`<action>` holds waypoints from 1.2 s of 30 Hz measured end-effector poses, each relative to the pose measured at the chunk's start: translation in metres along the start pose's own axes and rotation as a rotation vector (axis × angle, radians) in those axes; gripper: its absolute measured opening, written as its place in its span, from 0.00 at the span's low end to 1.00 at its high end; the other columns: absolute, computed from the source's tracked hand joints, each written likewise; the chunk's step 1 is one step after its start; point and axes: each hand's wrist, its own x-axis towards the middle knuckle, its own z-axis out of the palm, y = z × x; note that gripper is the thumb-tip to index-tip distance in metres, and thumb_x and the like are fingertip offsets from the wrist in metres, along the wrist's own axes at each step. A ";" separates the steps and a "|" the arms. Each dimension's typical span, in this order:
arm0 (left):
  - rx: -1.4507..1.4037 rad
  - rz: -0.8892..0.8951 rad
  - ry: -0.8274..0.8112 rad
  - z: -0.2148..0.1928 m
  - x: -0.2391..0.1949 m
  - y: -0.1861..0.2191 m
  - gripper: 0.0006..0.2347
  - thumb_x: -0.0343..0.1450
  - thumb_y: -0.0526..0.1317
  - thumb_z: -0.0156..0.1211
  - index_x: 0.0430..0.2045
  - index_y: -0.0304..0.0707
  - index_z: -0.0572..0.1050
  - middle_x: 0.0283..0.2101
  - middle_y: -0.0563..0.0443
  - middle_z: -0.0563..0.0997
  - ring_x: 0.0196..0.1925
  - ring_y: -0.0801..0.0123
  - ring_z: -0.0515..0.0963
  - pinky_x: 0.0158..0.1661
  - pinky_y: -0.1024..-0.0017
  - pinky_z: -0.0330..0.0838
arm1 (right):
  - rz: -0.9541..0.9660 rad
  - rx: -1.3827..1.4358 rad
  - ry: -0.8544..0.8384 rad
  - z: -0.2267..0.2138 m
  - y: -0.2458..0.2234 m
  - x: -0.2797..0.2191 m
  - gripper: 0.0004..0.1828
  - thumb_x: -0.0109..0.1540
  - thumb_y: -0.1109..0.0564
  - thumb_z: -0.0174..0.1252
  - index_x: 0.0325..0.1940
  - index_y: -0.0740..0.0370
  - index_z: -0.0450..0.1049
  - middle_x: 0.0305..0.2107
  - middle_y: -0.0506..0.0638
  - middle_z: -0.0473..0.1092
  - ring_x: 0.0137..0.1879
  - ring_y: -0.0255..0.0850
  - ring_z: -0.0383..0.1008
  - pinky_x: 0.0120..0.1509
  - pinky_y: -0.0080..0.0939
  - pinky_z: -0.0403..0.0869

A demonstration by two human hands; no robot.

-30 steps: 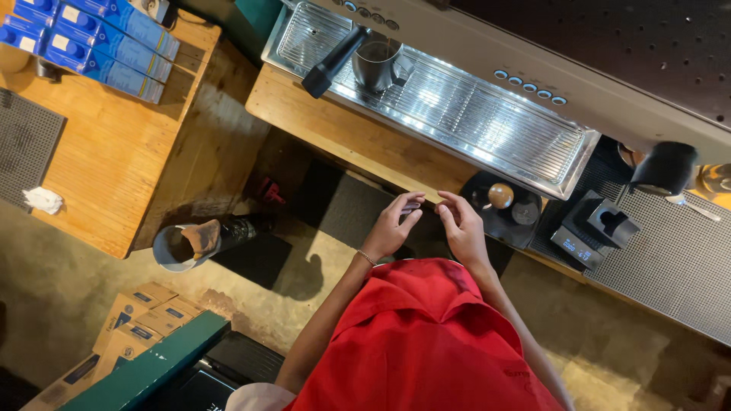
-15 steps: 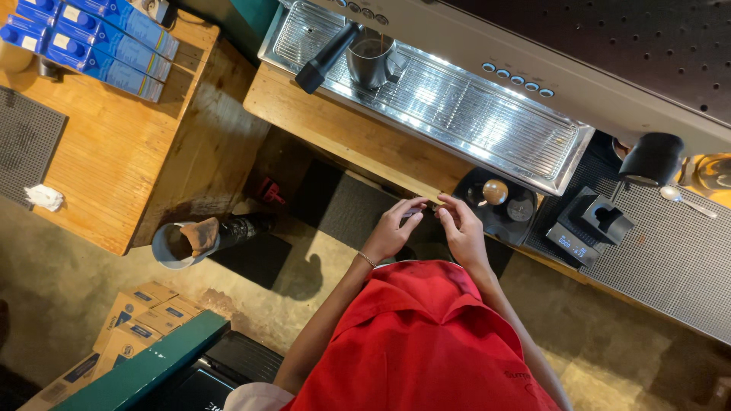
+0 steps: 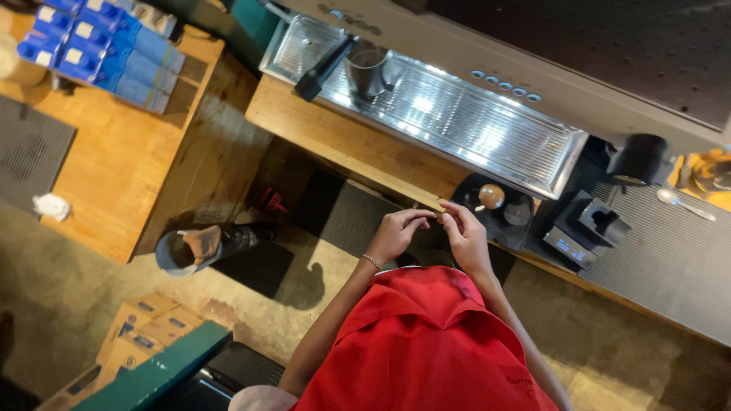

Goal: The person prepares an espresso shot by dosing coffee grounds into a portafilter, tamping the grounds, and locking the portafilter into the espresso machine. The person uses a dosing cup, a tamper, and a digital scale during the process.

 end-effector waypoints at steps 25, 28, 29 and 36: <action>0.061 -0.118 -0.139 0.017 0.013 0.016 0.05 0.68 0.35 0.56 0.31 0.46 0.80 0.19 0.55 0.80 0.27 0.75 0.78 0.36 0.77 0.71 | 0.037 -0.060 0.111 -0.023 -0.009 -0.003 0.12 0.62 0.60 0.52 0.49 0.58 0.73 0.33 0.55 0.71 0.40 0.44 0.76 0.43 0.41 0.76; 0.041 -0.131 -0.159 0.020 0.014 0.012 0.05 0.69 0.36 0.56 0.30 0.46 0.80 0.16 0.55 0.78 0.24 0.79 0.75 0.33 0.78 0.70 | 0.046 -0.069 0.119 -0.026 -0.008 -0.006 0.12 0.62 0.60 0.51 0.49 0.58 0.73 0.33 0.55 0.71 0.40 0.44 0.77 0.44 0.42 0.76; 0.026 -0.146 -0.171 0.020 0.015 0.016 0.05 0.69 0.35 0.55 0.29 0.43 0.80 0.14 0.54 0.76 0.22 0.78 0.73 0.32 0.78 0.69 | 0.055 -0.071 0.121 -0.027 -0.007 -0.007 0.12 0.62 0.59 0.51 0.49 0.58 0.73 0.33 0.54 0.71 0.41 0.44 0.77 0.44 0.42 0.76; 0.048 -0.129 -0.233 0.030 0.023 0.022 0.07 0.71 0.37 0.51 0.25 0.42 0.78 0.10 0.53 0.69 0.19 0.74 0.68 0.28 0.76 0.68 | 0.074 -0.054 0.176 -0.036 -0.008 -0.014 0.12 0.62 0.60 0.50 0.49 0.58 0.73 0.32 0.53 0.71 0.40 0.42 0.77 0.44 0.38 0.76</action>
